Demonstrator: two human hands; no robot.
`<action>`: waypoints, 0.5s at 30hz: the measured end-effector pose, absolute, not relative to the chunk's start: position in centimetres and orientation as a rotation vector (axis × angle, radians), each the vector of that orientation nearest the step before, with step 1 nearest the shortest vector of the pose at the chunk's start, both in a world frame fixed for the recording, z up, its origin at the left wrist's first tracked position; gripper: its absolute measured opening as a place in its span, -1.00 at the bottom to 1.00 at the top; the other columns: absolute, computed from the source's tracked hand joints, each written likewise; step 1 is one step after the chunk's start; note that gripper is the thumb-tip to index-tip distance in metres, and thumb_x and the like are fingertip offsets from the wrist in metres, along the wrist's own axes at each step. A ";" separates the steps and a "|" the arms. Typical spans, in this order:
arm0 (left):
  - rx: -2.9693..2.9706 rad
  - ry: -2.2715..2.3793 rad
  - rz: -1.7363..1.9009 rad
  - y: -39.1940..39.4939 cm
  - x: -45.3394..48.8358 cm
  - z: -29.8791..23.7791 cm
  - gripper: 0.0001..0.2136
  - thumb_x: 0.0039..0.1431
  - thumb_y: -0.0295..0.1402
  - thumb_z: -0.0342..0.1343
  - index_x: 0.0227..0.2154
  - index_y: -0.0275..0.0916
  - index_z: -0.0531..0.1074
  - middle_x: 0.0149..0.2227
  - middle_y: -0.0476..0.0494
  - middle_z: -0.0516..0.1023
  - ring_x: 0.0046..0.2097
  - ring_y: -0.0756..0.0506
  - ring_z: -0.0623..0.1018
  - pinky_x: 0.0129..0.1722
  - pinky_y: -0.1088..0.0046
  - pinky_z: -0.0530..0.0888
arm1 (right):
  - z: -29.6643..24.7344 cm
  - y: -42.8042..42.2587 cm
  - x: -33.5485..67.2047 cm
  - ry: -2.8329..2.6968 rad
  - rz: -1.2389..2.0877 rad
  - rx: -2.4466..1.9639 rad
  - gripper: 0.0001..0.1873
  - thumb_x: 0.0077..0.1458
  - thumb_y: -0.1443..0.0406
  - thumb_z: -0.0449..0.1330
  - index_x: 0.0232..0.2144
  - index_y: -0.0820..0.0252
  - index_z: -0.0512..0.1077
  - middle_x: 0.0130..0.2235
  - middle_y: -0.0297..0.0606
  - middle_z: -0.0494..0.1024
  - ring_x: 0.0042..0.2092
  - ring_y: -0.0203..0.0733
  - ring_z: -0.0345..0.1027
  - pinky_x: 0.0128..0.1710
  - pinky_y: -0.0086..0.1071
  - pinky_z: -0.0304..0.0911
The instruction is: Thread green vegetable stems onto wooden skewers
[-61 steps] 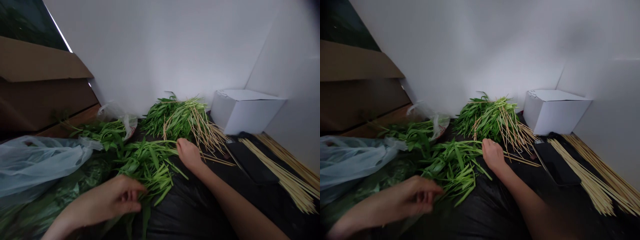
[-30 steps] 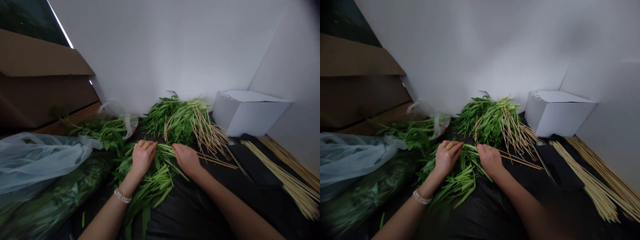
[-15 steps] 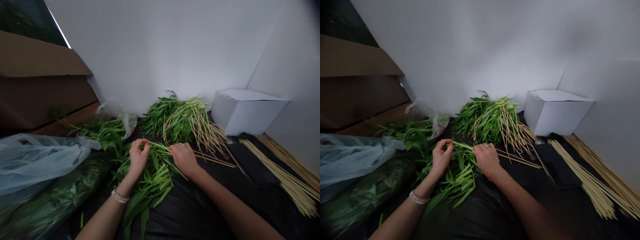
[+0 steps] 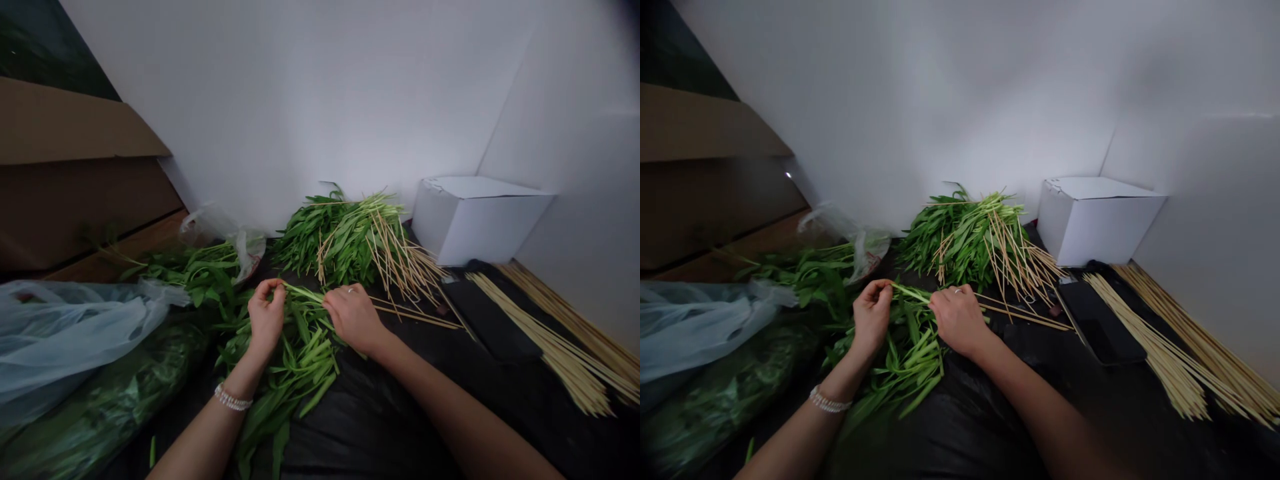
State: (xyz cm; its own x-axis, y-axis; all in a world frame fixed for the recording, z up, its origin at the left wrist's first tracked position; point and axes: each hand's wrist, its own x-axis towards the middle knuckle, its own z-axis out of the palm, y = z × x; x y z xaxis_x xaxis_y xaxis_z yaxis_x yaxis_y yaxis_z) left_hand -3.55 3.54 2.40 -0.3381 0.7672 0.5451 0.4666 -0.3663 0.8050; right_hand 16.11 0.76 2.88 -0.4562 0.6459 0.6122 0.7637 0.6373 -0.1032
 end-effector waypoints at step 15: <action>2.186 1.514 1.774 1.9 -4.9 4.2 -0.82 0.14 -0.31 0.15 -0.21 -0.22 0.48 -0.41 0.01 0.46 -0.48 0.05 0.36 -0.43 0.52 0.34 | 0.6 2.0 16.5 -2.227 -0.395 -1.081 -0.78 0.26 0.37 0.01 -0.36 0.20 0.45 -0.40 -0.26 0.48 -0.27 -0.18 0.25 -0.14 -0.27 -0.05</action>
